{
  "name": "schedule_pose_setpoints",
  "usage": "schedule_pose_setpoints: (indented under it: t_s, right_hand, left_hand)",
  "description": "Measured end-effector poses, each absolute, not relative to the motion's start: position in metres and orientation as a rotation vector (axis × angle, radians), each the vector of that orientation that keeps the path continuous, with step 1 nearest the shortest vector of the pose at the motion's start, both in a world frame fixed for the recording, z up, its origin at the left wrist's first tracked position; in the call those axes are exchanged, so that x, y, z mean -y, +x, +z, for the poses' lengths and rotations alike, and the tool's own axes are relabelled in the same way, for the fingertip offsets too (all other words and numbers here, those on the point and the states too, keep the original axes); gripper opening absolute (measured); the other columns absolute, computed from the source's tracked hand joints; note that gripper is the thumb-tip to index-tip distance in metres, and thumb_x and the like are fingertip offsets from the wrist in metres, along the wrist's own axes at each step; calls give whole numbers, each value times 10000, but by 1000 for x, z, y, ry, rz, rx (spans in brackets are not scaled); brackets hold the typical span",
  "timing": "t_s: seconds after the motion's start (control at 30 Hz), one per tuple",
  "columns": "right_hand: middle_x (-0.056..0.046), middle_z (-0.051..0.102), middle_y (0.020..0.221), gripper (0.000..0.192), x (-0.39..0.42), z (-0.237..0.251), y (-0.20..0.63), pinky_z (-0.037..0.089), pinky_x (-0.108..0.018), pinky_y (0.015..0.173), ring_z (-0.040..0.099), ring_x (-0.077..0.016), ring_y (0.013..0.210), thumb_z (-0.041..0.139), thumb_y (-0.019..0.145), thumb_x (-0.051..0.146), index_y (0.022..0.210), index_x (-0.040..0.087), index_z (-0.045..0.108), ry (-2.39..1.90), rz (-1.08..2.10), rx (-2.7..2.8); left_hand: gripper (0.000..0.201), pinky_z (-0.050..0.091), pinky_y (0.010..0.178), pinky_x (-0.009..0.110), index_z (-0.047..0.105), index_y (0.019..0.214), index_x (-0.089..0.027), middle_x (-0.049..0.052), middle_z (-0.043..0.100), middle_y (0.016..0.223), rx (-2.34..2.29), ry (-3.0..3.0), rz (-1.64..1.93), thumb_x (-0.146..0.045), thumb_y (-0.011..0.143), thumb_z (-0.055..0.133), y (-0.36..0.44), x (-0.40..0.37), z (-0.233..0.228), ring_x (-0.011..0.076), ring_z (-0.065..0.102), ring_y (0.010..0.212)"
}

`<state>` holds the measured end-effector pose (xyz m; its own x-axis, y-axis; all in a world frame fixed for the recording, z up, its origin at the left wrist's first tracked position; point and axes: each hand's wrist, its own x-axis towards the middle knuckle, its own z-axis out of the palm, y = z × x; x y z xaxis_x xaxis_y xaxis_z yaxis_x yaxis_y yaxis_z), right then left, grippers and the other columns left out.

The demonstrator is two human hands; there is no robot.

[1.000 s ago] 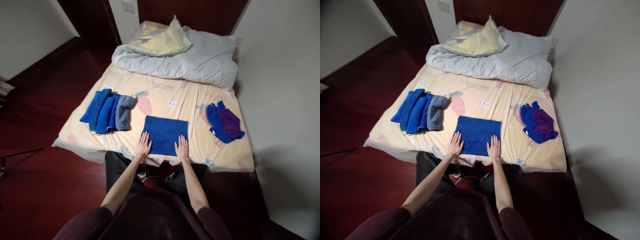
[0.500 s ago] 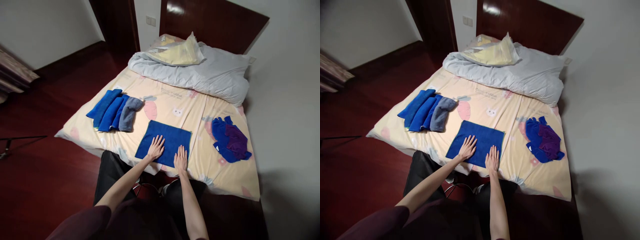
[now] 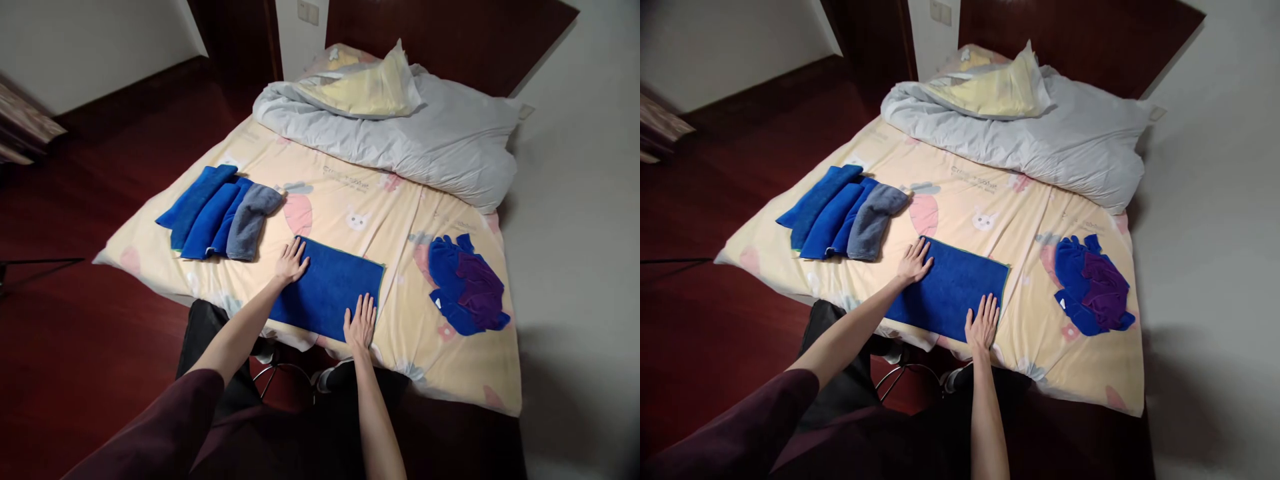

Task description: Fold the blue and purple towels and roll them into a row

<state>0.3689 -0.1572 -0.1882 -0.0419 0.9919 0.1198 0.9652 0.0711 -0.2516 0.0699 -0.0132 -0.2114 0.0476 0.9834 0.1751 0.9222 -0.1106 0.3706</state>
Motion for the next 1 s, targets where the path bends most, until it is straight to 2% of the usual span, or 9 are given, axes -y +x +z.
schedule_pose_setpoints:
  t_s: [0.33, 0.63, 0.8, 1.0]
  right_hand:
    - [-201, 124, 1690, 688, 133, -188, 364, 182, -550, 1249, 62, -309, 1583, 286, 1061, 436, 1601, 13, 231, -1998, 173, 2123]
    - [-133, 164, 1697, 627, 60, -173, 271, 119, -516, 1272, 97, -252, 1584, 318, 1065, 433, 1607, 118, 284, -1661, 388, 2392]
    - [-117, 198, 1692, 646, 37, -188, 326, 108, -471, 1283, 131, -217, 1579, 256, 1070, 459, 1616, 114, 252, -1770, 326, 2314]
    - [-170, 236, 1671, 685, -1, -190, 405, 131, -473, 1277, 160, -238, 1571, 211, 1066, 456, 1597, 27, 257, -1982, 253, 2212]
  left_hand:
    - [673, 119, 1285, 474, 346, 1590, -121, 116, 195, 1687, -1995, 2139, 621, -482, 1023, 330, 73, 15, -207, 253, 148, 1573]
    - [676, 128, 1284, 481, 342, 1591, -119, 124, 186, 1688, -1965, 2122, 641, -478, 1018, 340, 72, 16, -204, 252, 135, 1576]
    - [687, 131, 1284, 472, 336, 1590, -101, 134, 186, 1689, -1957, 2116, 621, -477, 1016, 354, 73, 18, -197, 261, 149, 1573]
    - [685, 100, 1287, 497, 302, 1609, -140, 100, 169, 1697, -1933, 2044, 645, -466, 1010, 366, 73, 16, -196, 276, 136, 1575]
